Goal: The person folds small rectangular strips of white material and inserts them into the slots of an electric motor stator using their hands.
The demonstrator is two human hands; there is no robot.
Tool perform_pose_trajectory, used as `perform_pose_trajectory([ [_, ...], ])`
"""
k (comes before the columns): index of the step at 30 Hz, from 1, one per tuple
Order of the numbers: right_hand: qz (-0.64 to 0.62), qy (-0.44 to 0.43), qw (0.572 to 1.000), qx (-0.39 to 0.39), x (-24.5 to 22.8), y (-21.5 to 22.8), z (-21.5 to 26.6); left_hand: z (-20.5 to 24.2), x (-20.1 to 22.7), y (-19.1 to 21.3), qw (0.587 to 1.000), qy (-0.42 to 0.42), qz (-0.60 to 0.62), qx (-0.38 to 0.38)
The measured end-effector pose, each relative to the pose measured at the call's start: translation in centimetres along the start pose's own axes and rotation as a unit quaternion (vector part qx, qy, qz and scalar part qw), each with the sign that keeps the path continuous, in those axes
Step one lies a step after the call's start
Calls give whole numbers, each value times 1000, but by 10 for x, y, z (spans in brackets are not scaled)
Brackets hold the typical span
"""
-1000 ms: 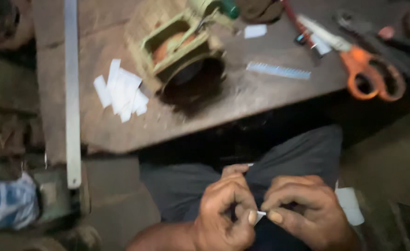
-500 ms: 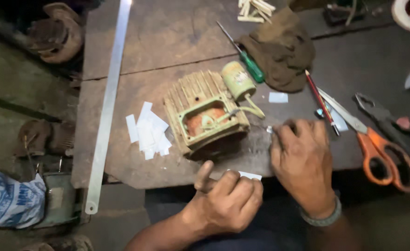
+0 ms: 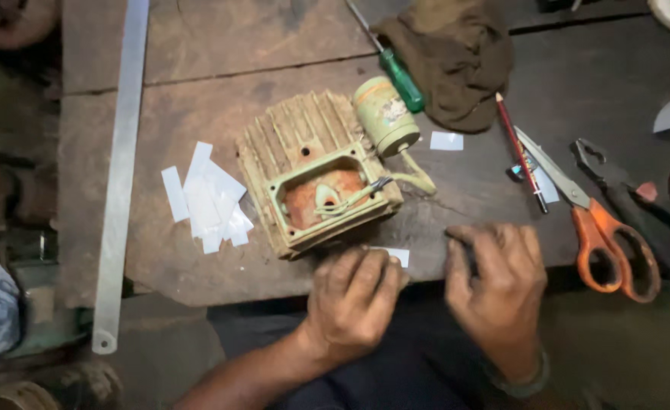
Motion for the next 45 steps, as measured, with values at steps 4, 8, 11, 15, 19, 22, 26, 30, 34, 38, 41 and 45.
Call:
perform_pose_trajectory([
  [4,-12,6,999,-43,2,-1,-1,6,-5,-4,999,28,26,-26],
  [8,-4,23,999,-41,-1,-4,-1,6,-4,-6,999,9,20,-39],
  [11,1,35,999,-1,-1,-4,5,8,-2,-8,999,-1,5,-45],
  [15,21,52,997,60,10,-11,19,8,1,-7,999,-8,-21,-48],
  [19,49,99,984,140,15,-21,34,8,2,-2,999,-11,-15,-42],
  [22,18,93,989,116,18,-21,33,8,3,-2,999,-6,-10,-44],
  [26,-5,71,997,23,10,-6,24,9,4,-2,999,1,-20,-38],
  [30,17,44,998,-51,-1,3,18,11,2,-3,999,-1,-15,-39],
  [34,17,24,998,-61,-3,7,14,11,1,-3,999,-10,-16,-37],
  [38,-49,10,998,-43,7,9,10,13,0,-9,999,-14,-37,-23],
  [41,-95,49,993,-54,3,5,5,13,0,-14,999,-13,-47,-22],
  [45,-72,86,991,-75,-15,-9,0,10,-2,-13,999,-11,-41,-4],
])
Point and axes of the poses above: each hand's wrist, its own z-axis away from the middle knuckle, its own y-axis out of the back of the hand, x = y × z, the point moved 8 cm from there along -z, towards the middle knuckle, and after that the axes turned 13 degrees about -x, right-handed, at the moved point
